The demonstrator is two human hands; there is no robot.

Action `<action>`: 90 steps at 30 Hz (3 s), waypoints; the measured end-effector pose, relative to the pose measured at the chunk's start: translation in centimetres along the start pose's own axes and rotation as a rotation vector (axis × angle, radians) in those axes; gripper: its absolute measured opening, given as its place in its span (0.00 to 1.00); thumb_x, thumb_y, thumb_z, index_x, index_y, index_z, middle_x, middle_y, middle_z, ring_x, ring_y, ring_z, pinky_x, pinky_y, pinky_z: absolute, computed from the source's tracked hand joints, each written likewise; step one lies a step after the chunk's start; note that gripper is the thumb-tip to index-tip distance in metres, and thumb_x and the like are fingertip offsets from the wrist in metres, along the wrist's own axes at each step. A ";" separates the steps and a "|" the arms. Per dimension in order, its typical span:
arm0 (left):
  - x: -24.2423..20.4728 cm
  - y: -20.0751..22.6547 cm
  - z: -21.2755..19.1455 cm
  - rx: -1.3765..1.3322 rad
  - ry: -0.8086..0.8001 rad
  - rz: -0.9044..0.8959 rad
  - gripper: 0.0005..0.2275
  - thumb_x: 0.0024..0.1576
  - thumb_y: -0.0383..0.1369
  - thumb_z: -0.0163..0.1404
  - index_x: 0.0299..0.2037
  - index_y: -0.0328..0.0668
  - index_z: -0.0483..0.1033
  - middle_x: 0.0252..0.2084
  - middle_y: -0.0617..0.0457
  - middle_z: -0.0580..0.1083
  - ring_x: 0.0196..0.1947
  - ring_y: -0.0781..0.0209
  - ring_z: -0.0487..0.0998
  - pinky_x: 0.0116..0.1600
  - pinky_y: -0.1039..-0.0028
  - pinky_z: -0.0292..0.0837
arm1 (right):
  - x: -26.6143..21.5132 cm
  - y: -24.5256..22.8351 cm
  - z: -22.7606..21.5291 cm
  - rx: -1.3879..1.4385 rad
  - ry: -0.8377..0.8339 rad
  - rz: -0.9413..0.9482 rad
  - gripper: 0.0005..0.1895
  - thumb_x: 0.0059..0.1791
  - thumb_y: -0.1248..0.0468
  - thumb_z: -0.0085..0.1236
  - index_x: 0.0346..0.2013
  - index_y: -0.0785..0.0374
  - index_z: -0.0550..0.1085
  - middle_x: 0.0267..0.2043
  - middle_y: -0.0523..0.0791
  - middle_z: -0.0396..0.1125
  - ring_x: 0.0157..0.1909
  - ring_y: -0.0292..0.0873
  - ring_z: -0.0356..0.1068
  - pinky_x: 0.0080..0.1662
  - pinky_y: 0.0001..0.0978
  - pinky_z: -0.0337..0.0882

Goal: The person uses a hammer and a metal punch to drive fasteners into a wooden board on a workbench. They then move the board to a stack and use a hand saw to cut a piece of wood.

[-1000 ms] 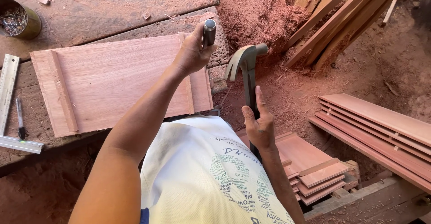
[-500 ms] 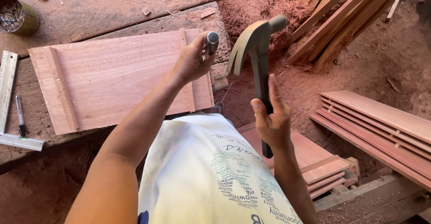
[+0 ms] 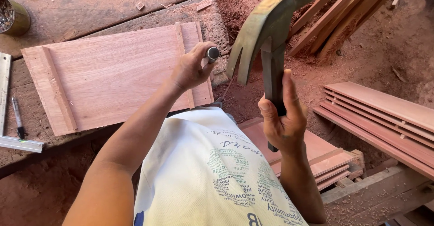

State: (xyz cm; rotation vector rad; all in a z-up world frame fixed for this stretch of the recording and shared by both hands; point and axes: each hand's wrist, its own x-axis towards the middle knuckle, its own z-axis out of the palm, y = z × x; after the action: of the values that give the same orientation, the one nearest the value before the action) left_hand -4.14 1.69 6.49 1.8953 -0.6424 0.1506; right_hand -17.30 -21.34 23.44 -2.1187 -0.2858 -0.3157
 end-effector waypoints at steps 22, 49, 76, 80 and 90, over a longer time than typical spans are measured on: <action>-1.6 -0.2 0.3 0.016 -0.002 -0.043 0.18 0.61 0.29 0.58 0.59 0.41 0.68 0.53 0.40 0.75 0.54 0.41 0.79 0.56 0.62 0.78 | -1.5 -0.4 0.3 -0.106 0.039 -0.072 0.29 0.59 0.62 0.53 0.74 0.57 0.57 0.40 0.49 0.70 0.33 0.42 0.74 0.35 0.38 0.76; 2.9 -0.2 -4.4 -0.306 0.439 -0.058 0.22 0.69 0.24 0.56 0.68 0.40 0.57 0.50 0.47 0.70 0.48 0.61 0.78 0.54 0.70 0.83 | -14.7 11.8 4.7 -0.096 -0.105 0.570 0.37 0.50 0.61 0.62 0.70 0.71 0.60 0.55 0.64 0.70 0.57 0.53 0.73 0.53 0.41 0.72; 0.0 -4.3 1.5 -0.368 0.219 -0.454 0.15 0.63 0.36 0.60 0.45 0.37 0.66 0.37 0.48 0.78 0.38 0.61 0.84 0.43 0.71 0.83 | -19.6 7.6 9.2 0.067 0.212 1.190 0.36 0.51 0.61 0.56 0.73 0.62 0.60 0.31 0.43 0.65 0.25 0.36 0.61 0.29 0.31 0.67; -0.3 -3.4 1.3 -0.331 0.091 -0.382 0.15 0.62 0.34 0.60 0.46 0.38 0.64 0.36 0.51 0.74 0.34 0.64 0.78 0.38 0.73 0.79 | -20.6 6.4 10.4 0.177 0.276 1.140 0.35 0.53 0.63 0.54 0.74 0.63 0.56 0.28 0.38 0.64 0.22 0.30 0.60 0.26 0.24 0.65; -0.9 -3.7 1.9 -0.426 0.023 -0.621 0.18 0.62 0.35 0.58 0.50 0.40 0.60 0.38 0.53 0.75 0.36 0.65 0.82 0.38 0.71 0.86 | -25.0 7.3 10.1 0.076 0.223 1.104 0.36 0.53 0.59 0.58 0.73 0.67 0.59 0.30 0.40 0.65 0.25 0.30 0.60 0.28 0.25 0.65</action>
State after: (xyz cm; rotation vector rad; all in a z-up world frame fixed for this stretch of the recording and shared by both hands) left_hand -3.39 1.33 2.30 1.5890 -0.0372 -0.3385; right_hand -37.35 -18.68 4.14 -1.8337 0.9611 0.1207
